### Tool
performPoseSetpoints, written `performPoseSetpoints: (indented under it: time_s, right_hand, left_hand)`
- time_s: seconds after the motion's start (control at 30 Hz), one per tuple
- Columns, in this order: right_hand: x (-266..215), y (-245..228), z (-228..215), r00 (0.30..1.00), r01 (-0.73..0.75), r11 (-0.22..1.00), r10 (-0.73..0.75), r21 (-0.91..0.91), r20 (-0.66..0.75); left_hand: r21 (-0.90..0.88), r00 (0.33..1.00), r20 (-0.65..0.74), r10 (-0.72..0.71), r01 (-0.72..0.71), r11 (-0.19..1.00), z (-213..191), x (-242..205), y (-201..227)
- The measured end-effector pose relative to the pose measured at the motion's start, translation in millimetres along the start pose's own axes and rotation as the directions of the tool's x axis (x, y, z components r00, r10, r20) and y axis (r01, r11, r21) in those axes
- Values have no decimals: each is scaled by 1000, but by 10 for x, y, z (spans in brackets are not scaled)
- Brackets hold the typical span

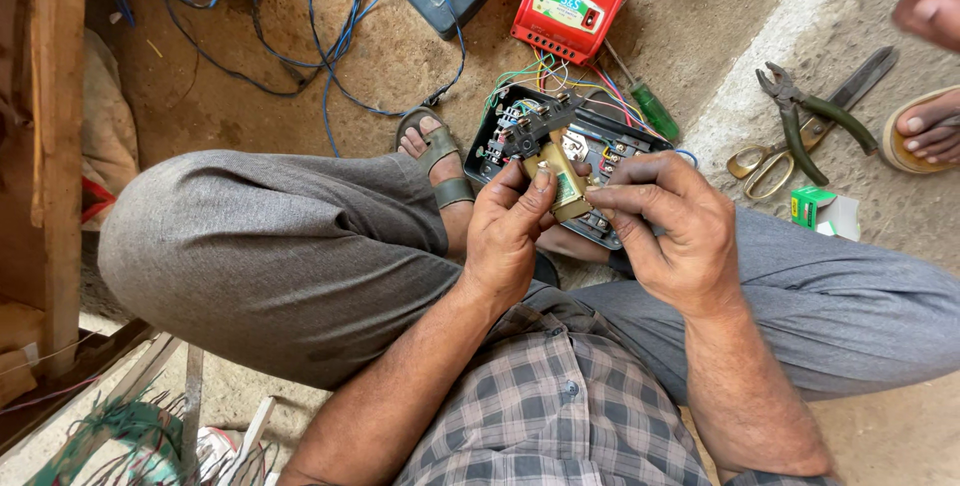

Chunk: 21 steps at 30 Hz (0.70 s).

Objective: The person sits on the floor and works on an open electrical control box. They handle a small relay or switch component, then use a screwdriver to tighten screws on terminals inside the box while manipulating wires.

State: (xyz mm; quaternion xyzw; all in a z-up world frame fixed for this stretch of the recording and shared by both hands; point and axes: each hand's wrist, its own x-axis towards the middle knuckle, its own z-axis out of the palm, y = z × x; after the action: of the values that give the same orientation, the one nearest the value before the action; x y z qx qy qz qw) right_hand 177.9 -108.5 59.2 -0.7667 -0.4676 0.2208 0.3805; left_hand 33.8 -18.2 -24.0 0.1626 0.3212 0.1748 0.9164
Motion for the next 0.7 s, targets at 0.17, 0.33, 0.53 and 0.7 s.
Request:
performPoseSetpoints:
  time_s: [0.17, 0.33, 0.53, 0.7]
  right_hand:
    - [0, -20, -18, 1000, 6, 1000, -7, 15, 6]
    - [19, -66, 10, 999, -37, 999, 37, -40, -6]
    - [-30, -42, 40, 998, 17, 991, -25, -130, -57]
    - [-57, 114, 63, 986, -164, 947, 169, 277, 7]
  left_hand:
    - [40, 1000, -7, 18, -17, 999, 8, -11, 7]
    - [55, 998, 0, 68, -68, 996, -15, -22, 2]
    - [131, 991, -12, 132, -130, 983, -28, -34, -19]
    - [-32, 999, 31, 40, -39, 999, -1, -38, 17]
